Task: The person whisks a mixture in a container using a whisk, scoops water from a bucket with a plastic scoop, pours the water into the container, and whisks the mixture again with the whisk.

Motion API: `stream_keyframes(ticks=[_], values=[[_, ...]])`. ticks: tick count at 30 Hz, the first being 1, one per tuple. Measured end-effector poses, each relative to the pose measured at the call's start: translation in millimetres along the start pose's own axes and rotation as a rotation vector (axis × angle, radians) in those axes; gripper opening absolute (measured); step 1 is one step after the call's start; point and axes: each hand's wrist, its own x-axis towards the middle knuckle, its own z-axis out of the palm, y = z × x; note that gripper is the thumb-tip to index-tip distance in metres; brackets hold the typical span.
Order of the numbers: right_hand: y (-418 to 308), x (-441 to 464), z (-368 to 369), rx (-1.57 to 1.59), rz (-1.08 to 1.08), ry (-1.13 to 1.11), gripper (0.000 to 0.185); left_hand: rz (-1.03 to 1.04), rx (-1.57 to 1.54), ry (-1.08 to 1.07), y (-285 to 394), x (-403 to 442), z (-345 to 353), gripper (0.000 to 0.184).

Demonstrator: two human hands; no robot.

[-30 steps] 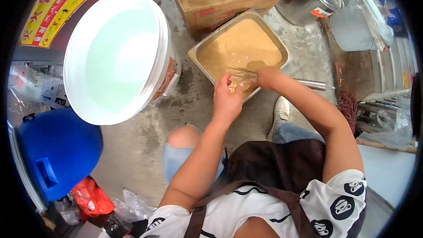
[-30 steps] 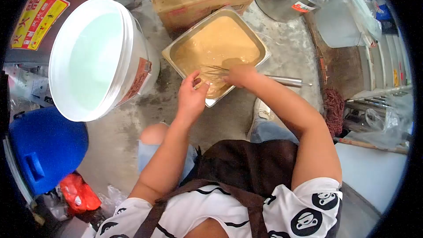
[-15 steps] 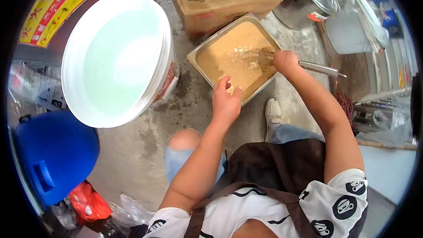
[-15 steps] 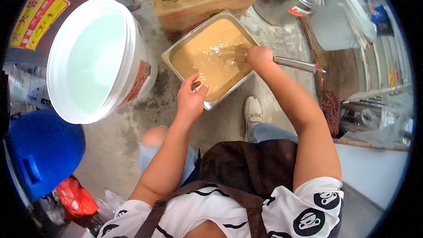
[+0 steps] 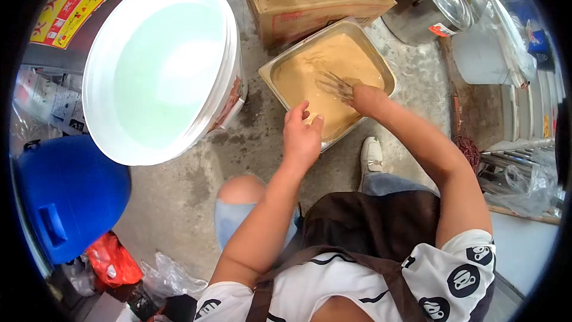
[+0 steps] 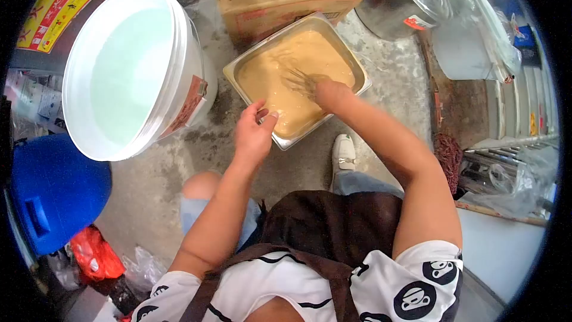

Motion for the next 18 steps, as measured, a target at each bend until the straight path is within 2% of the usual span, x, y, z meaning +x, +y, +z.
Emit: stream_keyframes(ticks=[4,6,9,10,13,15,17,18], values=[[24,-14,-4,-0.082,0.008,-0.048,0.035,-0.03,-0.01,-0.02,2,-1,5,0.041],[42,-12,-9,-0.202,0.093,0.003,0.03,-0.023,-0.022,-0.025,-1,-2,6,0.04],[48,-4,-18,-0.173,0.129,0.057,0.027,-0.022,-0.059,0.001,-10,1,1,0.038],[31,7,-14,-0.264,0.052,0.064,0.026,-0.026,-0.087,0.015,-12,-1,1,0.037],[2,1,0,-0.219,-0.054,0.069,0.026,-0.028,-0.113,0.036,-5,1,-1,0.036],[15,-4,-2,-0.171,-0.032,0.06,0.026,-0.022,-0.084,0.058,-2,3,-4,0.035],[33,-10,-21,-0.365,-0.091,-0.009,0.021,-0.008,-0.036,0.11,-10,4,-9,0.035],[34,-4,-23,-0.356,-0.095,-0.023,0.021,0.015,-0.067,0.13,-16,3,-12,0.034]])
